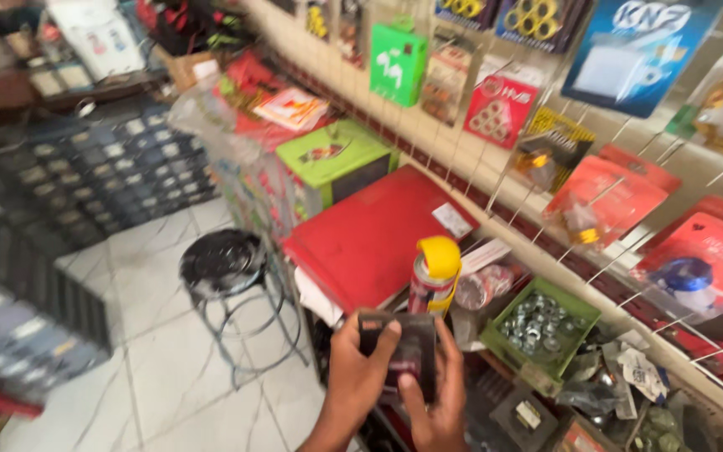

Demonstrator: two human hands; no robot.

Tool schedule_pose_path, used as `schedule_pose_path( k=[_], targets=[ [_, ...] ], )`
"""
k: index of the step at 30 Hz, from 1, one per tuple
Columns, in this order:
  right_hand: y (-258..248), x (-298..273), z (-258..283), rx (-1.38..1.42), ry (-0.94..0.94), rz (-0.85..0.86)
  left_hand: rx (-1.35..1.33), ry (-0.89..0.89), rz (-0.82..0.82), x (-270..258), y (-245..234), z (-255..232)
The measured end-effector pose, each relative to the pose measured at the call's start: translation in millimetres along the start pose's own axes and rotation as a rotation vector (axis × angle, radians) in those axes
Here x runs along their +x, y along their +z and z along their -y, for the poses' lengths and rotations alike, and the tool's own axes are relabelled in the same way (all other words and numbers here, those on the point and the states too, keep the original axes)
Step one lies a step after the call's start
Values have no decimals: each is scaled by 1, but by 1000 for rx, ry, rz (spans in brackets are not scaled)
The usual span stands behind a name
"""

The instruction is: The person picks up several packaged motorcycle parts from a display counter, carries them across the room, and hangs them onto individual hooks on a wire display rack.

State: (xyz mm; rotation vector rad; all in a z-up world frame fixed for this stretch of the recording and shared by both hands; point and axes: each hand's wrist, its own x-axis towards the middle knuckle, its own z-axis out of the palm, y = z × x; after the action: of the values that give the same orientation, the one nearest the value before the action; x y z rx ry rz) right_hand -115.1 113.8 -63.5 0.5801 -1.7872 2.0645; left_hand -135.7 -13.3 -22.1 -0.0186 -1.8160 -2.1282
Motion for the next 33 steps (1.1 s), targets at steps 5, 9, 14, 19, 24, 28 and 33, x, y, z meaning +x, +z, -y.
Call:
schedule_pose_path(
  k=[5,9,14,19,24,28,33],
  targets=[
    [-5,13,-32,45,-46,-149,-80,-54,130,30,8,-1],
    [-5,44,-22,47,-80,-258,-160,9,331,62,15,-26],
    [6,94,39,-321,-213,-462,-164,205,520,120,26,-79],
    [22,169,135,-634,-364,-565,-217,576,720,175,43,-153],
    [36,246,225,-1068,-559,-482,-264,861,739,226,79,-226],
    [35,305,286,-1048,-685,-384,-260,1126,704,283,114,-289],
    [25,378,349,-1072,-742,-303,-293,1404,545,349,164,-356]
  ],
)
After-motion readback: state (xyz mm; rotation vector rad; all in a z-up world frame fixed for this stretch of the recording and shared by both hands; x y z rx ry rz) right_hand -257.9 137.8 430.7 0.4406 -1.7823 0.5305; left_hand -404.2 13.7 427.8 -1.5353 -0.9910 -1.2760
